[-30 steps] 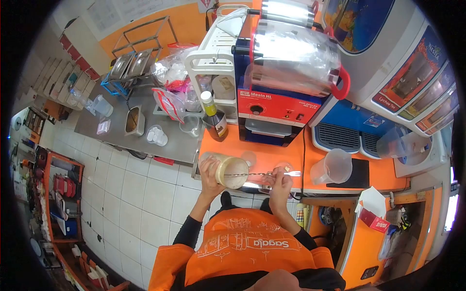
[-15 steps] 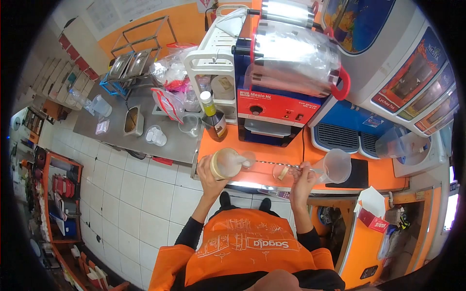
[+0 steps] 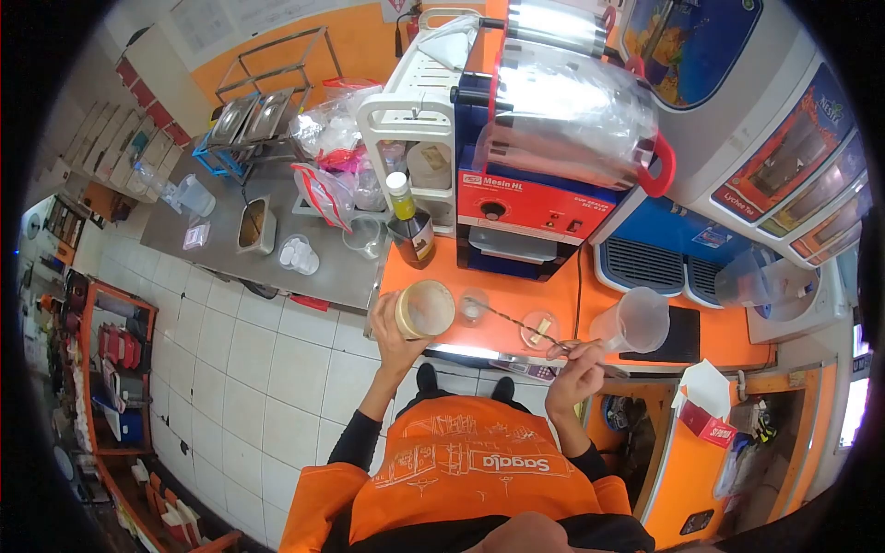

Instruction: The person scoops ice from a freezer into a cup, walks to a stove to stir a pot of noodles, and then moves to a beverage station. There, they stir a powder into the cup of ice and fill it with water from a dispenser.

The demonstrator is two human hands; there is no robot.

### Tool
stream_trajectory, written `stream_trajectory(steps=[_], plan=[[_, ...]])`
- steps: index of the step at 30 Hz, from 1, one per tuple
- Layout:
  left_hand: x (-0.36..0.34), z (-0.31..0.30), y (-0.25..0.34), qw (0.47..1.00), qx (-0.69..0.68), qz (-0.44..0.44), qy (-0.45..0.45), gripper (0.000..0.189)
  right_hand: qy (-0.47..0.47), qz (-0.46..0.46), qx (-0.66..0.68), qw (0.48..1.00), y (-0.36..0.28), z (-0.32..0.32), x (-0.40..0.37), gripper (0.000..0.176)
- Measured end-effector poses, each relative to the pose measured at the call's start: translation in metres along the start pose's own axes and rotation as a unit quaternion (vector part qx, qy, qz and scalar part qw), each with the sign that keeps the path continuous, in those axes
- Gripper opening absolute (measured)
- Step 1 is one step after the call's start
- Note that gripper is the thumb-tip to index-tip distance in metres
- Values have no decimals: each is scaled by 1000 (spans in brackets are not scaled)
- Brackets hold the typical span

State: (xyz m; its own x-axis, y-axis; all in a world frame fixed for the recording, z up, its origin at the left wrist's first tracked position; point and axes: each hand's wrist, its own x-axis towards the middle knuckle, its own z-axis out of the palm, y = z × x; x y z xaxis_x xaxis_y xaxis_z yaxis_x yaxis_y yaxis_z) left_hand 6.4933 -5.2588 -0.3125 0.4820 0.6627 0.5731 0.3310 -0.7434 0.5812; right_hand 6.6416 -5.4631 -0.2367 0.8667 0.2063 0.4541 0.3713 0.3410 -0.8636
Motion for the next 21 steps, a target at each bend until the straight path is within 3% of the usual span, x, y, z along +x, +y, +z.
stream_trajectory(steps=[1,3,5,6,10,13,15,16,18,21], plan=[[-1,0,-4,999,-21,32,2,89,-1,1,0,1000,-4,2,1,27],[-2,3,-8,997,-43,64,3,87,-93,-25,12,995,-10,7,-1,27],[0,5,-10,971,-74,221,49,75,-212,-143,-24,967,4,14,-4,17],[-3,9,-12,963,-93,247,58,63,-278,-218,-62,933,7,20,-2,12],[4,4,3,939,-76,332,46,58,-344,-197,-119,910,15,38,-26,7],[6,6,6,956,-76,278,50,61,-293,-128,-101,942,16,41,-37,7],[5,7,5,961,-65,262,58,64,-224,73,-33,971,35,37,-47,13],[4,8,4,966,-53,245,67,68,-222,74,-33,972,29,40,-42,13],[4,6,1,969,-43,235,61,72,-80,241,75,964,12,51,-25,30],[3,4,-1,978,-40,198,52,84,-34,296,92,950,15,46,-15,32]])
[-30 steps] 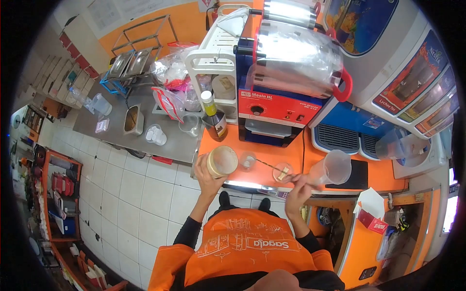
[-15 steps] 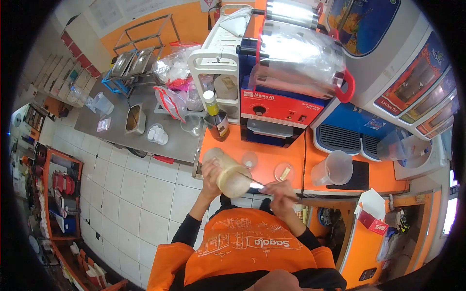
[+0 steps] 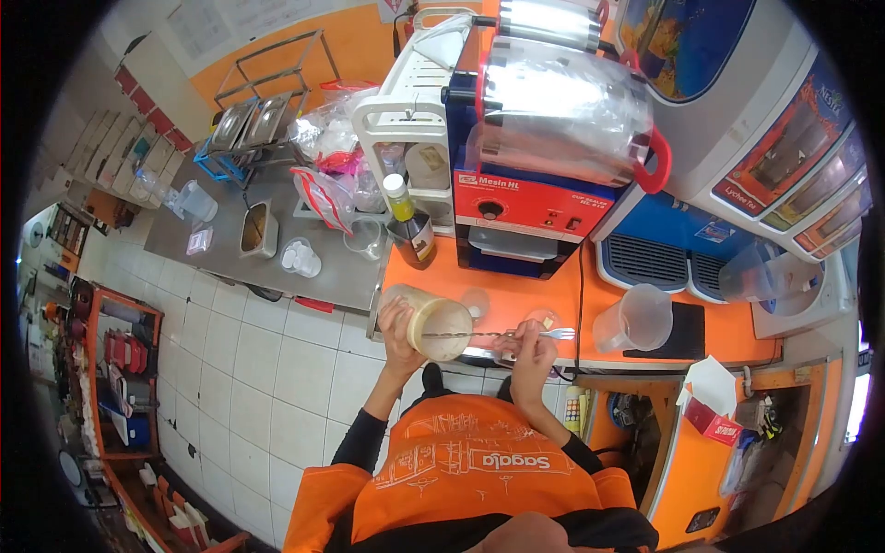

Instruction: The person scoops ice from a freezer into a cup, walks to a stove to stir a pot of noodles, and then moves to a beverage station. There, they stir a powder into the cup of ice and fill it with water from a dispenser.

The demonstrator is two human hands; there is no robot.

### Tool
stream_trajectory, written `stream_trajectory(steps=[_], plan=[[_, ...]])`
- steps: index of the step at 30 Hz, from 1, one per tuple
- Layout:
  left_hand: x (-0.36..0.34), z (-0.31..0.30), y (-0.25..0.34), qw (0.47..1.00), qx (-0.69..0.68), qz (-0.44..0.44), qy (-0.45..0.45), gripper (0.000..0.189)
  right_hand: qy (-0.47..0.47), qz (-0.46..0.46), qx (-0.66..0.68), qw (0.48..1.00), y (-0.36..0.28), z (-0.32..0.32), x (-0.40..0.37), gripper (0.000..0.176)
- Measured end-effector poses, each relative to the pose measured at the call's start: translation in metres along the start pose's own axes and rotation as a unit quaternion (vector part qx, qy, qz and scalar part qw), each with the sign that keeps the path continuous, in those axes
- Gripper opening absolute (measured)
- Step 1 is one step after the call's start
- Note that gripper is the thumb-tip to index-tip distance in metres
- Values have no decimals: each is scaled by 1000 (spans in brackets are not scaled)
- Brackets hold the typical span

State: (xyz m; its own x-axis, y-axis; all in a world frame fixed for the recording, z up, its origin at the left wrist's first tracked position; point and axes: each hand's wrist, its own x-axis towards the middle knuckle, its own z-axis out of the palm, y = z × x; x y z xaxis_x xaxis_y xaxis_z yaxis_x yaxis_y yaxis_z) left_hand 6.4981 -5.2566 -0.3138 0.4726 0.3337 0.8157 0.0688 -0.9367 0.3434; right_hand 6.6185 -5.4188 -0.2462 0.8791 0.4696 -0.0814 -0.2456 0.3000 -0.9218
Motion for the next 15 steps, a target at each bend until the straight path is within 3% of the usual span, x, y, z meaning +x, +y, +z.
stream_trajectory(steps=[4,15], plan=[[-6,2,1,998,9,-65,-7,94,33,34,11,999,-5,-8,11,30],[-9,6,14,988,27,-151,-13,90,80,-23,28,996,-24,-35,32,25]])
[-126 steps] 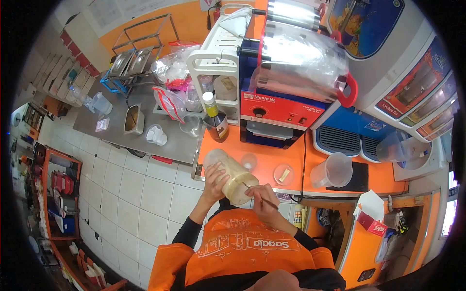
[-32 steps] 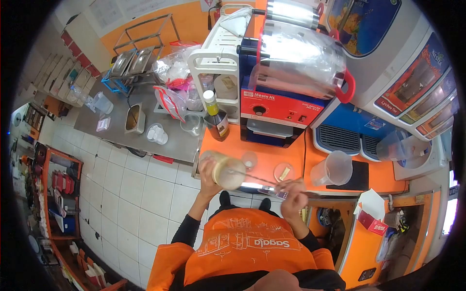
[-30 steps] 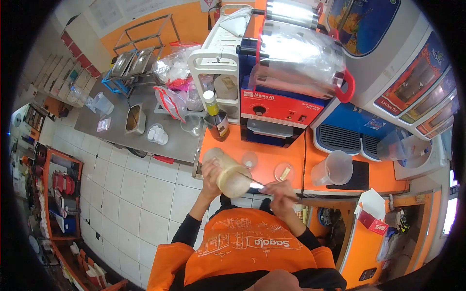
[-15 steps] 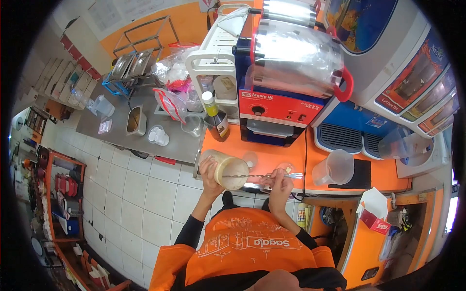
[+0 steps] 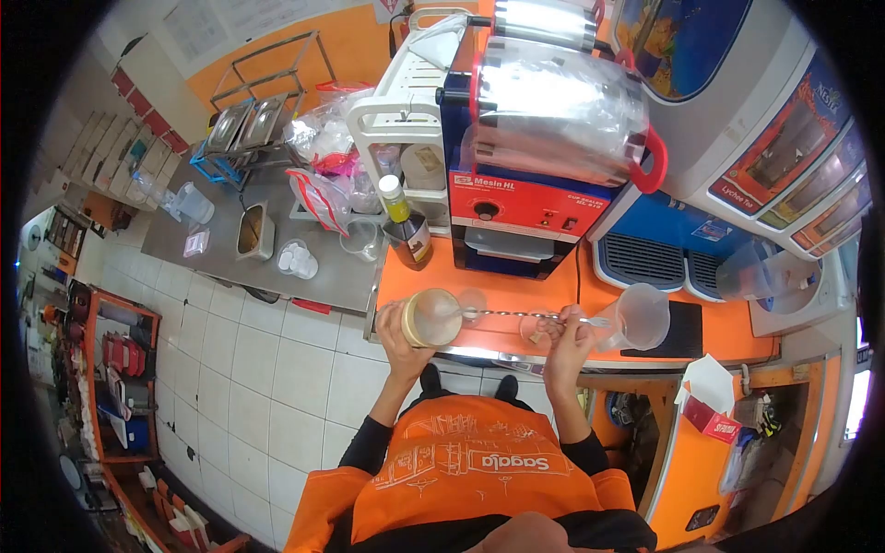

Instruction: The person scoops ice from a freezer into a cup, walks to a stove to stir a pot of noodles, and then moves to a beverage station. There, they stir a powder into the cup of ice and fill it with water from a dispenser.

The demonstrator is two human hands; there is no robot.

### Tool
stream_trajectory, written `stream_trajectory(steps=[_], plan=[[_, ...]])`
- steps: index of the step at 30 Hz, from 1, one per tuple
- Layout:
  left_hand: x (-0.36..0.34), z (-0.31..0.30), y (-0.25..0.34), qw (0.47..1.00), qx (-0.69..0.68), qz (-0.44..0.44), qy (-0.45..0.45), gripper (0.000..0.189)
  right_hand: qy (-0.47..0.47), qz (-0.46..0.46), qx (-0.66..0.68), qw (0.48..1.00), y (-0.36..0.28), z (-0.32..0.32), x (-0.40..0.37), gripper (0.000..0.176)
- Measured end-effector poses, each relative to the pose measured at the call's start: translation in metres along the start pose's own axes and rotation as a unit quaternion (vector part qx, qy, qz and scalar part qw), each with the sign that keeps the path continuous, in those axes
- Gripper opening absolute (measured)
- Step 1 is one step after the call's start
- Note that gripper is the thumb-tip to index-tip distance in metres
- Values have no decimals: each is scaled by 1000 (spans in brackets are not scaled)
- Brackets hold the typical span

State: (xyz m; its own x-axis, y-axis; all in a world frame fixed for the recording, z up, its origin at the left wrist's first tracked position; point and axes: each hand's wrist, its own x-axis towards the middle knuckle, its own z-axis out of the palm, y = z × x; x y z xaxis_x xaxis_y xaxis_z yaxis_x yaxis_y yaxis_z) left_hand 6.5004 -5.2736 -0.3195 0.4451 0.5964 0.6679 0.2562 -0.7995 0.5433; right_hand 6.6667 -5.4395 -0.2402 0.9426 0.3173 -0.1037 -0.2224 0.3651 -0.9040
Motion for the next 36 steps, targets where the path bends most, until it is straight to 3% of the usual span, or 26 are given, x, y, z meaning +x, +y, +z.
stream_trajectory(steps=[6,8,9,11,12,13,16,17,19,21,23,25,26,28,32,34,36], plan=[[0,-5,-3,998,40,-44,-7,92,35,-91,-37,995,0,-13,-5,29],[0,-6,-5,997,50,-50,-8,92,-58,-274,-158,947,6,-9,-18,23],[0,-5,-6,997,52,-50,-10,92,-58,-274,-158,947,6,-12,-22,23],[0,-5,-6,997,54,-50,-12,93,-224,-430,-296,823,3,-15,-28,17],[0,-6,-6,997,48,-51,-15,93,-221,-444,-316,809,-2,-14,-29,17],[0,-6,-6,998,42,-52,-17,93,-222,-444,-316,809,-2,-14,-28,17],[1,-7,-10,998,43,-32,-15,94,-82,-325,-101,937,-6,-9,-24,25],[2,-7,-9,998,43,-32,-14,94,-83,-325,-101,936,-11,-7,-24,25],[5,-10,-7,1000,14,-1,-19,89,-60,-237,2,970,-19,-4,-26,28],[9,-6,-6,999,-20,49,3,83,-90,-252,-46,963,-12,2,-32,29],[10,-2,-3,993,-56,99,23,77,-248,-397,-147,871,5,7,-34,21],[10,1,0,981,-57,181,42,66,-302,-470,-258,789,11,17,-37,9],[10,1,3,980,-56,189,38,64,-301,-470,-257,789,16,22,-42,9],[13,1,8,979,-54,193,29,65,-303,-366,-269,837,24,27,-53,8],[11,2,4,983,-43,175,29,69,-267,-319,-286,863,24,26,-55,9],[10,1,3,985,-45,161,36,70,-171,-83,-84,978,29,27,-54,19],[10,-2,2,990,-43,128,35,75,-135,-53,-59,988,24,28,-46,25]])
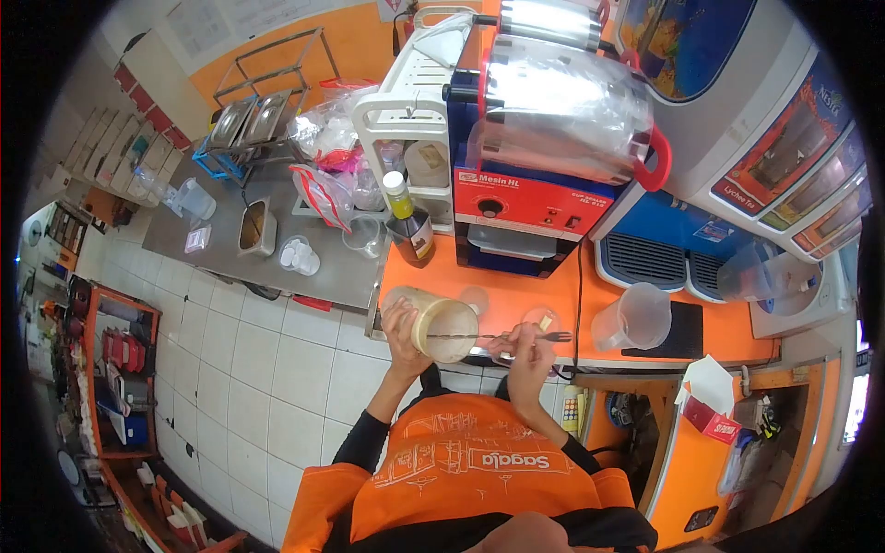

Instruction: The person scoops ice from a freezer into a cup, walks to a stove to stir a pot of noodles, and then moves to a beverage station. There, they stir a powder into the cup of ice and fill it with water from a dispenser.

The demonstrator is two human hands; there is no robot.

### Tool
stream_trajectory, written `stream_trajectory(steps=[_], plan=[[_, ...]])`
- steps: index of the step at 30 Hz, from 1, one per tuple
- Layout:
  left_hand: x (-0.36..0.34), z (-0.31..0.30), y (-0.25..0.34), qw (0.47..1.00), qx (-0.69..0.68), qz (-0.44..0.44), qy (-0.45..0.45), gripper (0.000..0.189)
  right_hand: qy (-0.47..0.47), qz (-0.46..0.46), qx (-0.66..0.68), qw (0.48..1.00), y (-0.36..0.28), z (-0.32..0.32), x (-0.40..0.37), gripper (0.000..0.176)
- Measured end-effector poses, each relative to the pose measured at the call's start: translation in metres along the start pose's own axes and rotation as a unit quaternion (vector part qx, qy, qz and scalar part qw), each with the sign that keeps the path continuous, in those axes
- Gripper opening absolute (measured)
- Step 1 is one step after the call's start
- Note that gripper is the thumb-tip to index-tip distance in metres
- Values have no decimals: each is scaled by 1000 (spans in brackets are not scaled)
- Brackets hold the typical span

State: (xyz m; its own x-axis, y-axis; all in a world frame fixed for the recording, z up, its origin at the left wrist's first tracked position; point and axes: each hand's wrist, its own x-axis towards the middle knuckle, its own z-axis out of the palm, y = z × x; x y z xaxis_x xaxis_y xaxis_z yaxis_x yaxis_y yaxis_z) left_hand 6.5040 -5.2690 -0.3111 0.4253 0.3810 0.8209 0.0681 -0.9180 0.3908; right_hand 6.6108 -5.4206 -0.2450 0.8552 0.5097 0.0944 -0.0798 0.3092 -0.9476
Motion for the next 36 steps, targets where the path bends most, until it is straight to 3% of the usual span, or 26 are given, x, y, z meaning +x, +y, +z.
stream_trajectory(steps=[2,5,6,9,17,22,24,25,27,28,29,32,33,35,36], plan=[[-2,0,-1,1000,7,-13,-1,77,57,71,30,995,-9,-3,7,34],[-3,-2,1,999,15,-40,-15,86,92,109,37,989,-14,-10,16,34],[-4,-2,2,998,17,-54,-28,93,92,108,37,989,-13,-13,18,34],[-10,1,1,997,11,-82,-7,85,85,94,54,990,-6,-25,24,33],[-4,-4,10,980,45,-193,-36,87,158,63,79,982,-20,-44,37,30],[-1,-9,7,970,73,-229,-31,87,159,-38,16,986,-15,-48,25,29],[0,-11,4,972,74,-220,-31,88,40,-187,-119,974,-16,-38,11,32],[1,-11,4,972,73,-220,-32,88,40,-187,-119,974,-14,-39,6,32],[2,-11,5,969,75,-234,-30,88,-41,-319,-305,897,-11,-42,1,32],[1,-11,4,969,76,-234,-30,88,-32,-330,-302,894,-9,-41,2,30],[1,-12,4,969,78,-231,-32,88,-34,-330,-302,894,-11,-40,4,30],[-1,-14,2,971,77,-224,-39,90,97,-211,-144,962,-23,-37,9,33],[-2,-14,2,972,72,-220,-47,93,96,-211,-144,962,-29,-35,9,33],[-1,-13,2,978,58,-193,-45,90,137,-94,54,985,-39,-27,9,34],[0,-12,3,984,43,-165,-43,88,123,-109,42,985,-37,-22,6,33]])
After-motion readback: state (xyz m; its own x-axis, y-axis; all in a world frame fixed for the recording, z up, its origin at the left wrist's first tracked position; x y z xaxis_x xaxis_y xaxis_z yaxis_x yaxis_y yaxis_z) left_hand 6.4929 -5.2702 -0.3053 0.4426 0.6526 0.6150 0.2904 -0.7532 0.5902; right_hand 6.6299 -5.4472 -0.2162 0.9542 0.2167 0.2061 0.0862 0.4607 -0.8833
